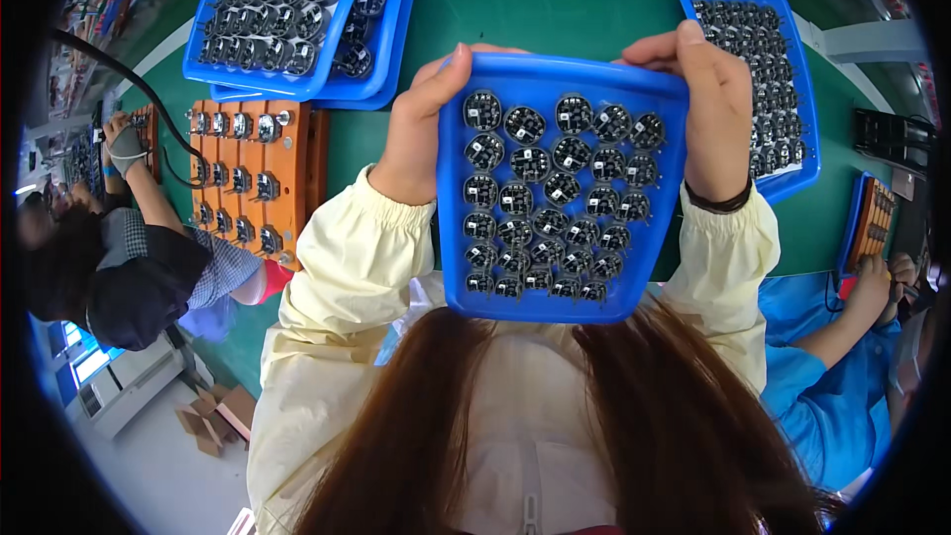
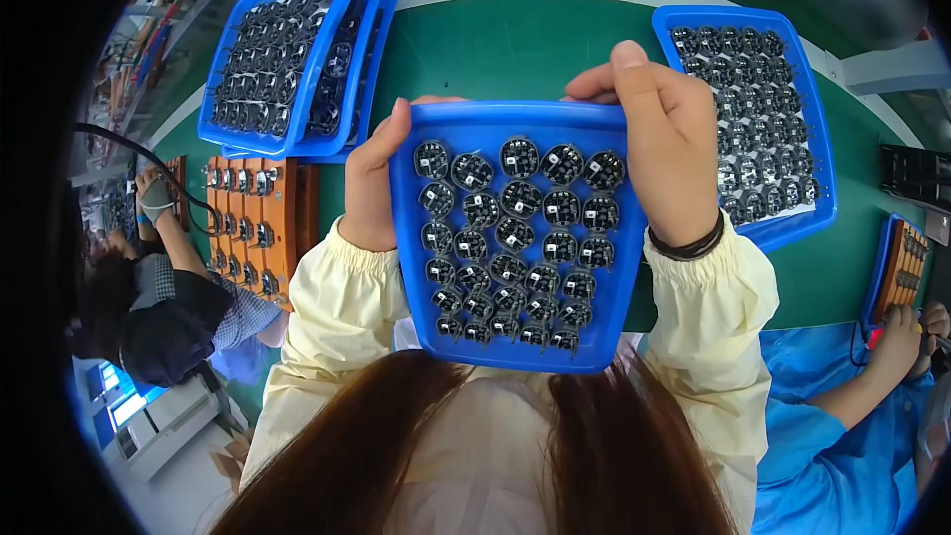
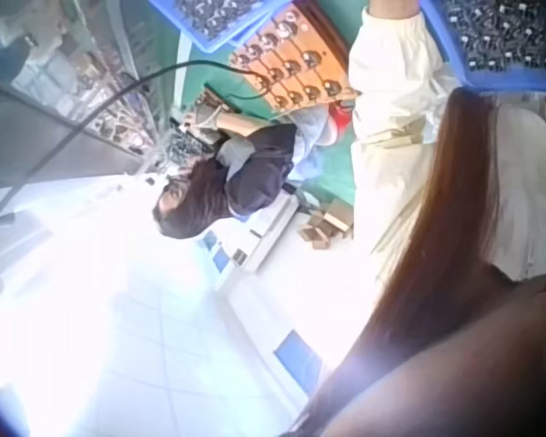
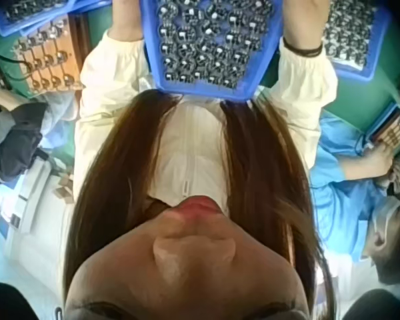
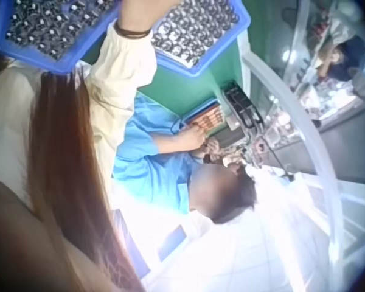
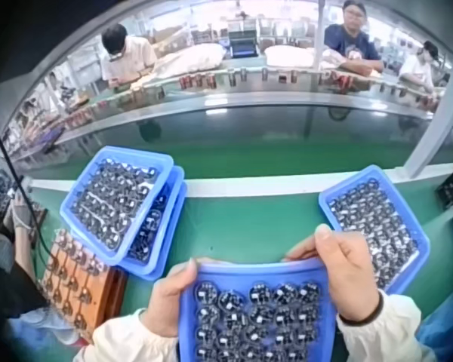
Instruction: Inspecting and organizing circular electronic components on trays and boards at an assembly line.
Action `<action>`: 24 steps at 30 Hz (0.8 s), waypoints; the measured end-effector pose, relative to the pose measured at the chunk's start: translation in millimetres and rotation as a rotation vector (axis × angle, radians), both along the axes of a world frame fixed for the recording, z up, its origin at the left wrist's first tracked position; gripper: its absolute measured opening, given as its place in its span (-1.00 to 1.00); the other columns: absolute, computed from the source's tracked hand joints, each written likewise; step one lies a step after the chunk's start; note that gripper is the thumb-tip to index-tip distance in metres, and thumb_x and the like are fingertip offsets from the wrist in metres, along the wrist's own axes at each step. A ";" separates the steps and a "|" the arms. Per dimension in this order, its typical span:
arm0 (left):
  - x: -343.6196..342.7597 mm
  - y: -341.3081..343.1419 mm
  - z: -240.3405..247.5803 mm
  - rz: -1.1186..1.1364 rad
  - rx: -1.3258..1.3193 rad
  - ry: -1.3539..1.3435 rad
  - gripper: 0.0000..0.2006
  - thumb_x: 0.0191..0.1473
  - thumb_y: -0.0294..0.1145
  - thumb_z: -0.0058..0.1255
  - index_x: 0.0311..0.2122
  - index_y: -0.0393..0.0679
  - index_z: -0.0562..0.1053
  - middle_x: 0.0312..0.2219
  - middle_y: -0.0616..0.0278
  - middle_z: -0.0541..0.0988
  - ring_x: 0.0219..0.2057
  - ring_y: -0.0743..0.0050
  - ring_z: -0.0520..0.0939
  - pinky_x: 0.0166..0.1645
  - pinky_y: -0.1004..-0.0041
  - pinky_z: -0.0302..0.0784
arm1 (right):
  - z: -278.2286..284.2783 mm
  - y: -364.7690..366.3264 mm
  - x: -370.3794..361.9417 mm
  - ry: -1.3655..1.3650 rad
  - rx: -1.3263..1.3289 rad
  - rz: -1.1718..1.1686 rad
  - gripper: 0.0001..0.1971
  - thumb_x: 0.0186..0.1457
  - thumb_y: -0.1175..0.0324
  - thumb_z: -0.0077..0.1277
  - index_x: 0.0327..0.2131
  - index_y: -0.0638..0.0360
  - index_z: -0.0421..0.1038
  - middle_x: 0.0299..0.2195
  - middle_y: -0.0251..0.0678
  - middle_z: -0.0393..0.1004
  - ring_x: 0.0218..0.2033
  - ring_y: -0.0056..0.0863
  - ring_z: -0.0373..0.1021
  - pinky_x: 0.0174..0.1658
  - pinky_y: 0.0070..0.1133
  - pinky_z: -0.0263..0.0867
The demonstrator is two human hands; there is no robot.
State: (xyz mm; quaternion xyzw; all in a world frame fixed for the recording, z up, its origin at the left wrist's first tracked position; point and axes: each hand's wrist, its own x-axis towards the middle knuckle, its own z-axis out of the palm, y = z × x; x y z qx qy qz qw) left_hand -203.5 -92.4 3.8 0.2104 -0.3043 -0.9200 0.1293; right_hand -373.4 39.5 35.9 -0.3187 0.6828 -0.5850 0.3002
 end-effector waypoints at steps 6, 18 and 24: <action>0.4 2.3 3.8 0.054 -0.095 -0.031 -0.52 0.13 -0.06 -0.28 -0.17 -0.39 0.35 -0.32 -0.02 0.51 -0.32 0.29 0.56 -0.17 0.37 0.48 | 2.9 1.1 -1.5 -0.177 -0.052 -0.008 -0.50 0.20 0.10 -0.37 -0.45 0.40 0.38 -0.49 -0.07 0.48 -0.48 -0.47 0.43 -0.34 -0.63 0.35; 1.7 5.0 8.3 0.089 -0.190 -0.042 -0.50 0.11 -0.05 -0.27 -0.17 -0.40 0.36 -0.33 -0.04 0.52 -0.35 0.29 0.57 -0.20 0.39 0.49 | -7.3 3.3 -15.3 -0.486 -0.220 0.209 -0.49 0.19 0.04 -0.41 -0.40 0.34 0.37 -0.38 0.02 0.47 -0.37 -0.34 0.46 -0.27 -0.52 0.42; 3.0 4.4 7.0 0.086 -0.200 -0.027 -0.50 0.11 -0.06 -0.28 -0.17 -0.40 0.35 -0.32 -0.04 0.52 -0.34 0.29 0.57 -0.20 0.39 0.49 | -8.5 1.6 -10.2 -0.541 -0.257 0.157 -0.48 0.14 0.03 -0.32 -0.43 0.41 0.40 -0.47 -0.02 0.49 -0.42 -0.41 0.46 -0.26 -0.59 0.37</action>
